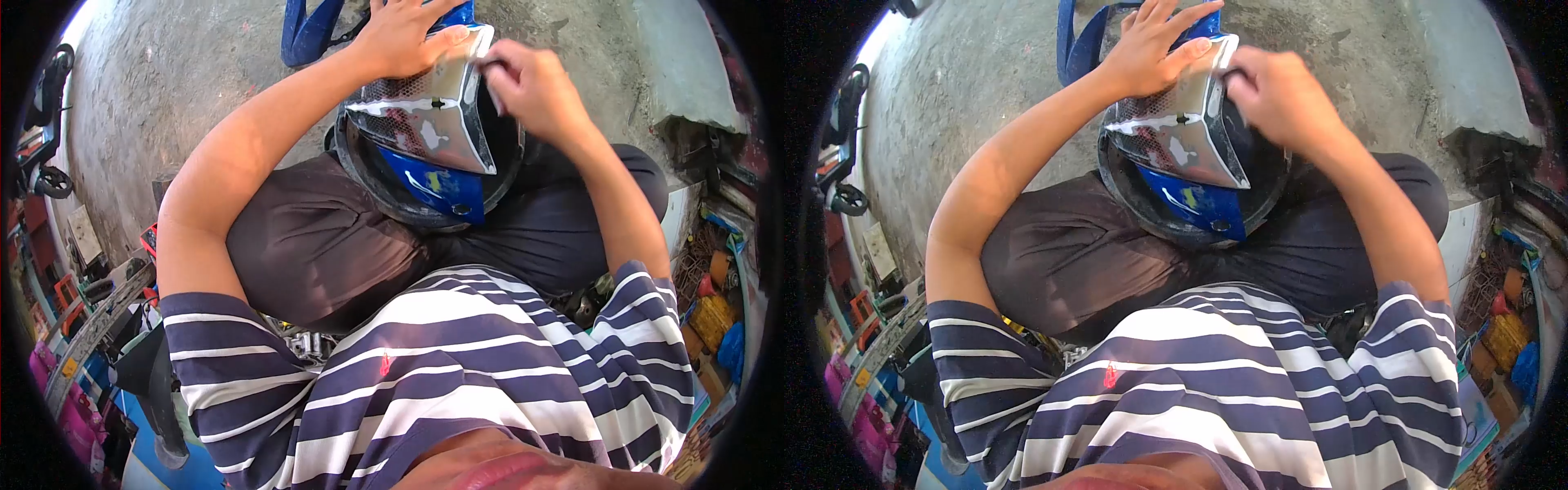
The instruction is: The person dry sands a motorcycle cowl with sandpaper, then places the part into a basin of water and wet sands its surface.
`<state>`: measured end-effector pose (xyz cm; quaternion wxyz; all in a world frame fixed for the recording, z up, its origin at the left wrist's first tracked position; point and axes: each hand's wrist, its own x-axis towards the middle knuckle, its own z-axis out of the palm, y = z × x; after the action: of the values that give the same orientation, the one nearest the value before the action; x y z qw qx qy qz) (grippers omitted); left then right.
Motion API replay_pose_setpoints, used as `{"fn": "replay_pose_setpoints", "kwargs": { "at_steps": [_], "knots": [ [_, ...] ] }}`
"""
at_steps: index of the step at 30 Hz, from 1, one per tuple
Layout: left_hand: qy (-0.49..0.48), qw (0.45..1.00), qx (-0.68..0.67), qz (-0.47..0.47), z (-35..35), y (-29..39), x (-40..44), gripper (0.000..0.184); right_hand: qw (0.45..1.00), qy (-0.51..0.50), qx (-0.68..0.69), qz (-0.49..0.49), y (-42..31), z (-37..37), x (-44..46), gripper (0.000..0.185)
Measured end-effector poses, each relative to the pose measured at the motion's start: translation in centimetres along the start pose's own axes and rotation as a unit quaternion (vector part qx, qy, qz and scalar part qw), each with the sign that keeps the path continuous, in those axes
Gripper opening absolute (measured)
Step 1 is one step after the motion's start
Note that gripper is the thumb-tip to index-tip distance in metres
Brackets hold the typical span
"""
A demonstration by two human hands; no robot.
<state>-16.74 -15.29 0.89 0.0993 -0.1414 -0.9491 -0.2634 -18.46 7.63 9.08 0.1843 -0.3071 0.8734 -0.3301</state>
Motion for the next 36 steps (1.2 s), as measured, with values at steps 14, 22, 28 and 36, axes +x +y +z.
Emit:
{"fn": "replay_pose_setpoints", "kwargs": {
  "at_steps": [14, 22, 28, 36],
  "knots": [
    [-0.006, 1.000, -0.008, 0.006, 0.1, 0.2, -0.2, 0.070, 0.998, 0.013, -0.053, 0.027, 0.5, -1.4, 0.7, 0.020],
    [-0.012, 1.000, -0.022, 0.000, -0.1, 0.3, -0.2, 0.071, 0.995, 0.011, -0.097, -0.010, 0.9, -1.7, 0.9, 0.020],
    [-0.019, 1.000, -0.003, 0.001, -0.3, -0.2, 0.1, 0.073, 0.985, -0.070, -0.130, -0.092, 0.4, -2.2, -0.8, 0.017],
    [-0.010, 1.000, 0.007, 0.004, -0.6, 0.1, 0.3, 0.067, 0.994, 0.035, -0.066, -0.083, 2.9, -4.6, 2.8, 0.022]
  ]
}}
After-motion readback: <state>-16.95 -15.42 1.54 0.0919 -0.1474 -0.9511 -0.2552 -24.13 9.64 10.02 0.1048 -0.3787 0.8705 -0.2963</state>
